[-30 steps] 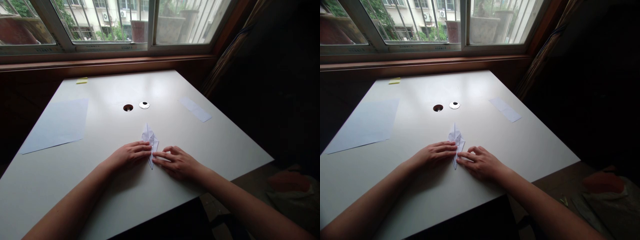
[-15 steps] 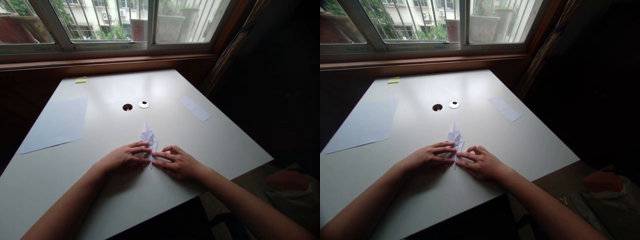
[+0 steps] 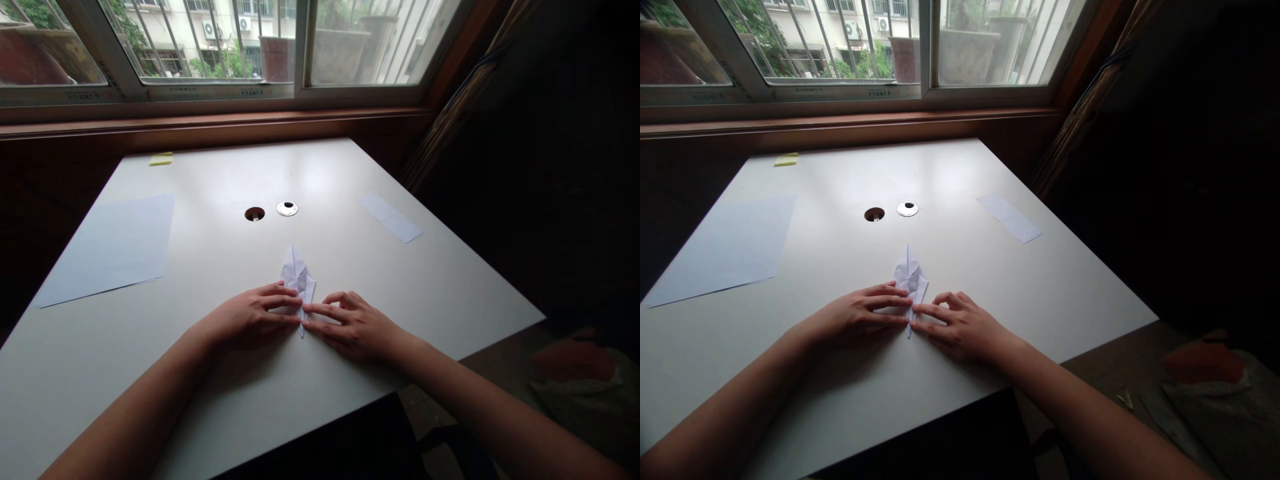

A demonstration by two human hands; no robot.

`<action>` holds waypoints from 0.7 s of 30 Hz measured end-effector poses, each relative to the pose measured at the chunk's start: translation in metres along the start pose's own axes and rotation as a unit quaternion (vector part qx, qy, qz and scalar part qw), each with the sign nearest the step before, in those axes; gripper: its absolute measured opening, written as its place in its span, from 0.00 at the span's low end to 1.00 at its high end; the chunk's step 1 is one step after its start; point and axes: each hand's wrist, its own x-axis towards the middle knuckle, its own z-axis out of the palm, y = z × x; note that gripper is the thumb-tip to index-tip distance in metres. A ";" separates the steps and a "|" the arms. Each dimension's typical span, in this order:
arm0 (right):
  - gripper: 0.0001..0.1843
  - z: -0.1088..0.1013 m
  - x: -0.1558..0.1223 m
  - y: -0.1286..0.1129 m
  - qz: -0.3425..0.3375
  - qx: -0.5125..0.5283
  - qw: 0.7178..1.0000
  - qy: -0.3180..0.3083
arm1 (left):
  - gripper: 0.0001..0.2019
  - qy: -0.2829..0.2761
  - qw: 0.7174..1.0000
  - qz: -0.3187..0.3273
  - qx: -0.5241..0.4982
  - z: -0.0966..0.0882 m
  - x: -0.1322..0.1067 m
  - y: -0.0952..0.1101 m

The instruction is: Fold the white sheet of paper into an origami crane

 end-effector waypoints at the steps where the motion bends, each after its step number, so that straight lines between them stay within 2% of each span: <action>1: 0.26 0.000 0.000 0.000 0.002 0.002 1.000 0.002 | 0.19 -0.001 1.000 0.001 -0.003 0.000 -0.001 -0.001; 8: 0.24 0.002 0.000 -0.001 0.012 0.009 1.000 0.003 | 0.21 -0.016 1.000 0.007 -0.006 -0.002 -0.001 0.000; 21: 0.23 0.000 -0.002 -0.007 0.032 0.032 0.999 -0.015 | 0.17 -0.002 1.000 -0.002 0.022 0.000 0.005 0.004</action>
